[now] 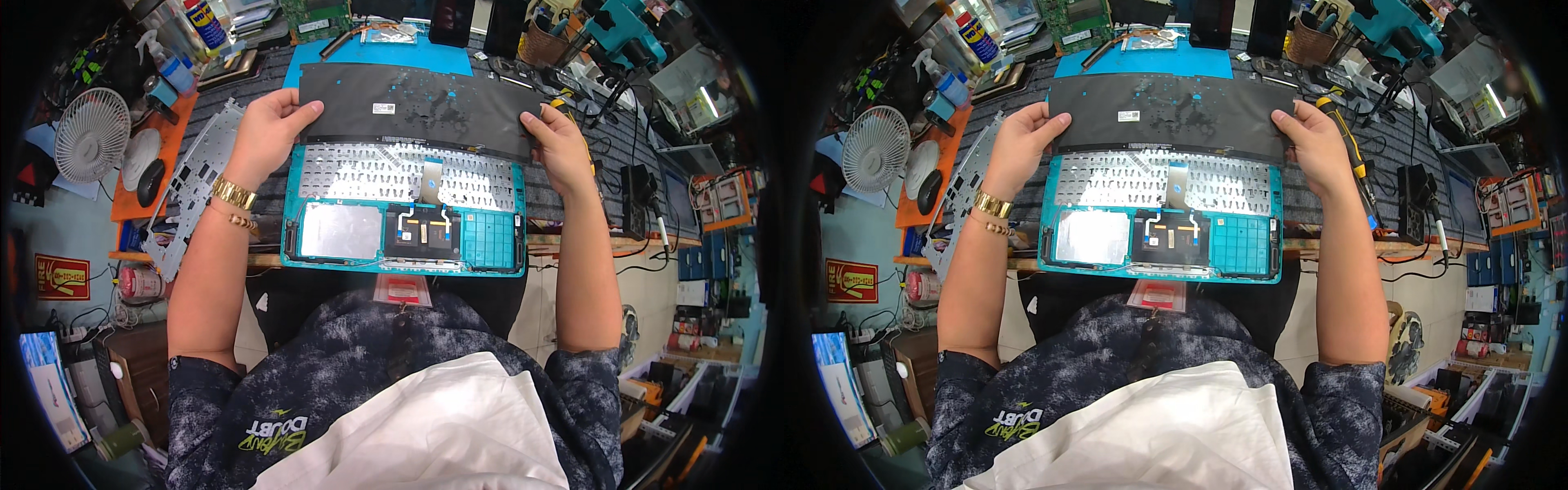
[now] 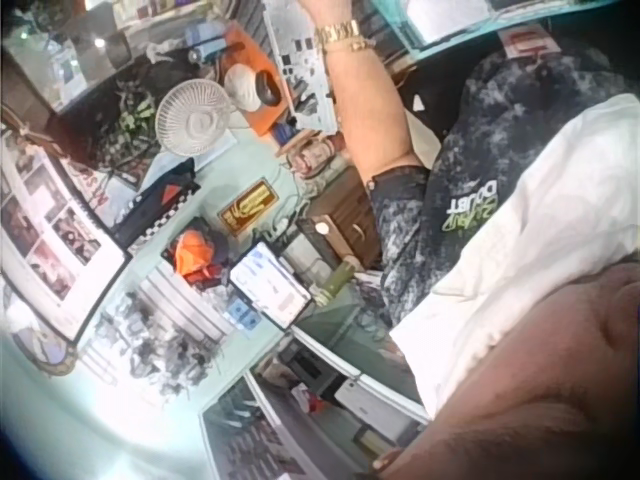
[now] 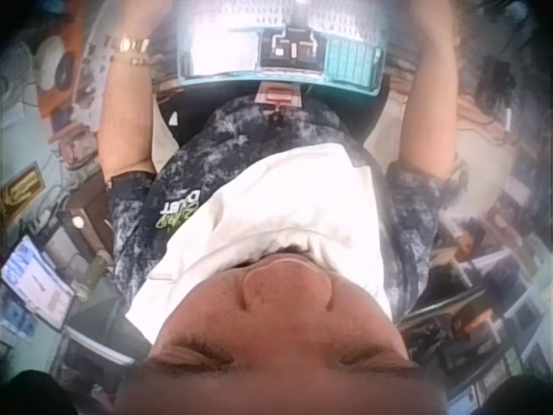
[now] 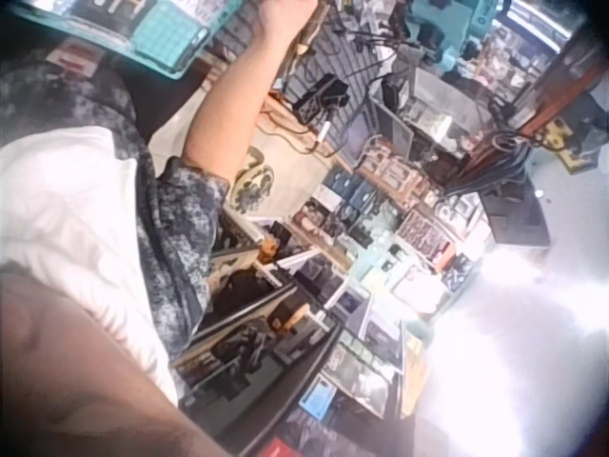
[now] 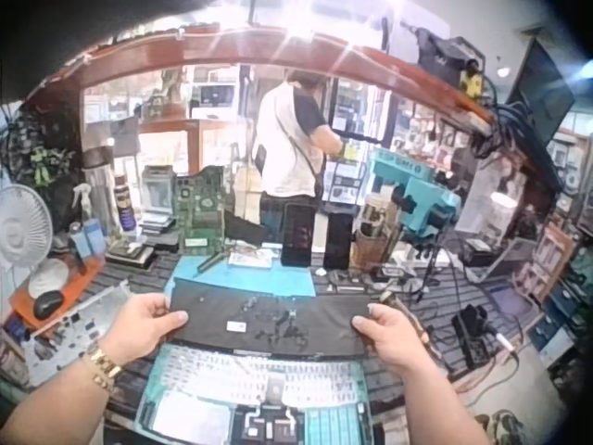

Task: The person solders a component onto a laptop keyboard assembly using a soldering iron and then fits a protective backing layer over the keyboard and chassis, pressing it down to secure the fit.

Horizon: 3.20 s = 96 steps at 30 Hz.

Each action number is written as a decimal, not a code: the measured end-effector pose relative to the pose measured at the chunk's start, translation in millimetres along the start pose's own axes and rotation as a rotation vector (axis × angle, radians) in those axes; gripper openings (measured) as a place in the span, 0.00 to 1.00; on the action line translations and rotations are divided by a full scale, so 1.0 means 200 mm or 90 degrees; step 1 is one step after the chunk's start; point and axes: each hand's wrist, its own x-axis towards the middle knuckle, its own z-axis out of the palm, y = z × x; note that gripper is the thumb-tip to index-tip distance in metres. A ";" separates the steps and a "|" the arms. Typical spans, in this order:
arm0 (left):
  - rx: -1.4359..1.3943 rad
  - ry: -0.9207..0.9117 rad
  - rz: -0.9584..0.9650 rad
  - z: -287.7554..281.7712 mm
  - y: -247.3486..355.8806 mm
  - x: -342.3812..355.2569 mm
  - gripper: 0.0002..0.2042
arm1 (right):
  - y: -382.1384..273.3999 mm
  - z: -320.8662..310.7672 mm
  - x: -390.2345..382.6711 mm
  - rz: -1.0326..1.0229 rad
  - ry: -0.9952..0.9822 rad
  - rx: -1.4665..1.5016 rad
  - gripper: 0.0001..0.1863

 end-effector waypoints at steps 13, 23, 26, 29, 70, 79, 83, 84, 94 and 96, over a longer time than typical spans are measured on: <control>0.242 0.233 0.562 -0.03 0.14 -0.36 0.14 | -0.19 0.01 -0.50 -0.736 0.186 -0.330 0.19; 0.294 0.287 0.616 0.01 0.14 -0.53 0.15 | -0.10 0.02 -0.68 -0.752 0.229 -0.379 0.20; 0.296 0.293 0.618 0.02 0.14 -0.56 0.16 | -0.11 0.03 -0.70 -0.755 0.228 -0.372 0.21; 0.306 0.285 0.611 0.00 0.13 -0.59 0.17 | -0.13 0.03 -0.73 -0.757 0.222 -0.373 0.21; 0.254 0.175 0.589 0.07 0.20 -0.52 0.14 | 0.04 -0.06 -0.69 -0.673 0.167 -0.230 0.19; 0.129 0.202 0.409 0.07 0.19 -0.32 0.09 | -0.06 -0.04 -0.53 -0.380 0.173 0.019 0.14; -0.005 0.175 0.313 0.10 0.14 -0.18 0.12 | -0.01 -0.08 -0.32 -0.291 0.149 0.083 0.15; -0.065 0.163 0.286 0.10 0.11 -0.15 0.13 | -0.01 -0.07 -0.28 -0.256 0.149 0.094 0.15; -0.038 0.095 0.122 0.08 -0.08 -0.05 0.16 | 0.02 0.03 -0.16 -0.054 0.112 0.014 0.14; -0.024 0.098 0.089 0.08 -0.08 -0.05 0.15 | 0.05 0.04 -0.15 -0.040 0.116 0.003 0.14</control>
